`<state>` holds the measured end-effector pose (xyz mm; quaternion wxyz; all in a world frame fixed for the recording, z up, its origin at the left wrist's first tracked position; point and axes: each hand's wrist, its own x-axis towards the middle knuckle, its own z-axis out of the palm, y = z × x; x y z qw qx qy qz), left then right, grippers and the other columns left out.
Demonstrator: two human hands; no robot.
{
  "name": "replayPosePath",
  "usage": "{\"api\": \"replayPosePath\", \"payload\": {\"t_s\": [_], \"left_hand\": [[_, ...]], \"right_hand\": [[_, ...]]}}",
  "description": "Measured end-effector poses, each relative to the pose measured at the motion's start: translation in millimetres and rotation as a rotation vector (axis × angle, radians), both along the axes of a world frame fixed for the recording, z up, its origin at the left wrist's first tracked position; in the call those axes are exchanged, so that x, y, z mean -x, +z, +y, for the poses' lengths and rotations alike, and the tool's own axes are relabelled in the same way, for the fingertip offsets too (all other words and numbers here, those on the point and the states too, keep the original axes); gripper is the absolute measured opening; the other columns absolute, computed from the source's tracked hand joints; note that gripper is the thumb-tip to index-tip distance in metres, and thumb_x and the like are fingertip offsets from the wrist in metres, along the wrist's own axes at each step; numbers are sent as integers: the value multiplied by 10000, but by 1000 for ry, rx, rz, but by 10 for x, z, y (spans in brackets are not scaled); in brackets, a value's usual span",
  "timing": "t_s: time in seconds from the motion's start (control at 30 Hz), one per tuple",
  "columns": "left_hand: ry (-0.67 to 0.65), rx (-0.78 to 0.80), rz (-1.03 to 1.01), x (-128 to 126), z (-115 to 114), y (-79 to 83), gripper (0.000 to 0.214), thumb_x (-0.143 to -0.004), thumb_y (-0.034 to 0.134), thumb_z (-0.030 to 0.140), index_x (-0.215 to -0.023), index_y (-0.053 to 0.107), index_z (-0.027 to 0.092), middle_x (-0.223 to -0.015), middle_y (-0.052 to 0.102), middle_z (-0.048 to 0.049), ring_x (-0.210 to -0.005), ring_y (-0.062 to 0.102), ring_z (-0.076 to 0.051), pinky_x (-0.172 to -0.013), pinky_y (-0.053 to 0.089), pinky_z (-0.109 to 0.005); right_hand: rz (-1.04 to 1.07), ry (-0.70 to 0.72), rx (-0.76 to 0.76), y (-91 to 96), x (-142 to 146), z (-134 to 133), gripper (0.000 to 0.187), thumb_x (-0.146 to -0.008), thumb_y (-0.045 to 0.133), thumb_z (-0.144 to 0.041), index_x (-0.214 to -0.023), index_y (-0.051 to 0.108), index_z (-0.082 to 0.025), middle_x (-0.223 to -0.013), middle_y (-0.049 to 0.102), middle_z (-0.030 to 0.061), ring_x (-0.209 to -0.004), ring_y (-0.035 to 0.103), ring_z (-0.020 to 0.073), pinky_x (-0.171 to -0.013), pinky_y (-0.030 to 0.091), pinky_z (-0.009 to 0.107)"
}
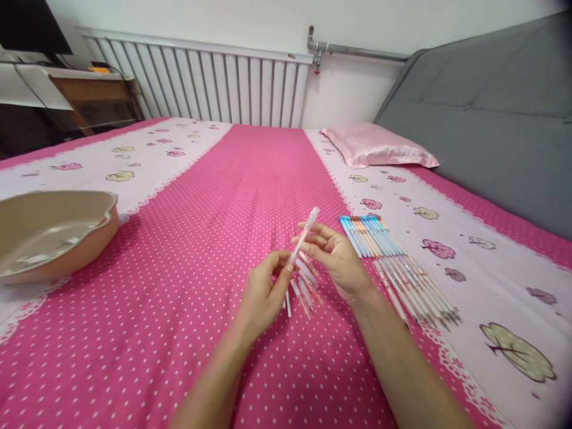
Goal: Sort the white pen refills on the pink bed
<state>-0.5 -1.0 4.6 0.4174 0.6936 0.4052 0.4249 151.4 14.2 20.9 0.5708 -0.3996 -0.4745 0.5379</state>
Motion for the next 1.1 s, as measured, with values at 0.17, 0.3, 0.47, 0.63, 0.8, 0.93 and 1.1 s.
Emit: {"api": "replayPosePath", "payload": {"t_s": [0.17,0.3,0.47,0.63,0.8,0.93,1.1], "left_hand": [[5,-5,10,-12,9,8,220,-870,487,276,-1035,579,162,-920,654,-68,-788,608,-151,-741,494,-306],[15,-16,27,-16,9,11,204,-857,512,267,-1016,580,157,-924,659,-65,-793,617,-147,-746,490,-295],[-1,-21,22,-11,6,5,202,-870,490,282,-1011,575,165,-919,651,-64,-804,609,-153,-734,488,-293],[-16,-14,2,1,1,-1,236,-895,442,291,-1060,562,174,-947,638,-67,-804,592,-154,-755,484,-319],[-13,-14,3,12,-11,4,256,-908,412,291,-1080,563,177,-933,638,-65,-778,577,-153,-753,483,-329],[-12,1,-4,11,-8,-1,267,-910,408,300,-1095,555,177,-956,637,-68,-791,582,-153,-765,481,-328],[-18,3,-7,10,3,-9,259,-902,430,304,-1083,560,172,-972,638,-72,-816,590,-154,-769,481,-318]], "right_hand": [[-16,-37,-21,-17,-6,15,439,-619,778,-287,-1018,615,-202,-770,582,-24,-648,535,91,-576,435,216],[-50,-58,-49,-29,1,24,399,-622,778,-273,-981,620,-202,-748,543,-41,-617,492,72,-560,407,205],[-81,-62,-65,-28,17,14,392,-626,775,-297,-977,623,-213,-765,551,-29,-645,510,93,-583,424,225],[1,8,-64,32,22,-15,385,-714,704,-298,-1072,584,-229,-965,639,37,-865,581,146,-705,476,258],[30,70,-55,67,21,-32,408,-750,656,-263,-1145,553,-242,-1027,668,48,-941,606,169,-786,497,310],[31,66,-28,65,23,-27,434,-724,679,-254,-1141,561,-230,-963,686,43,-860,629,164,-765,510,323],[43,18,-1,40,20,-13,457,-667,735,-262,-1094,579,-211,-866,670,27,-810,618,152,-729,496,293]]}}
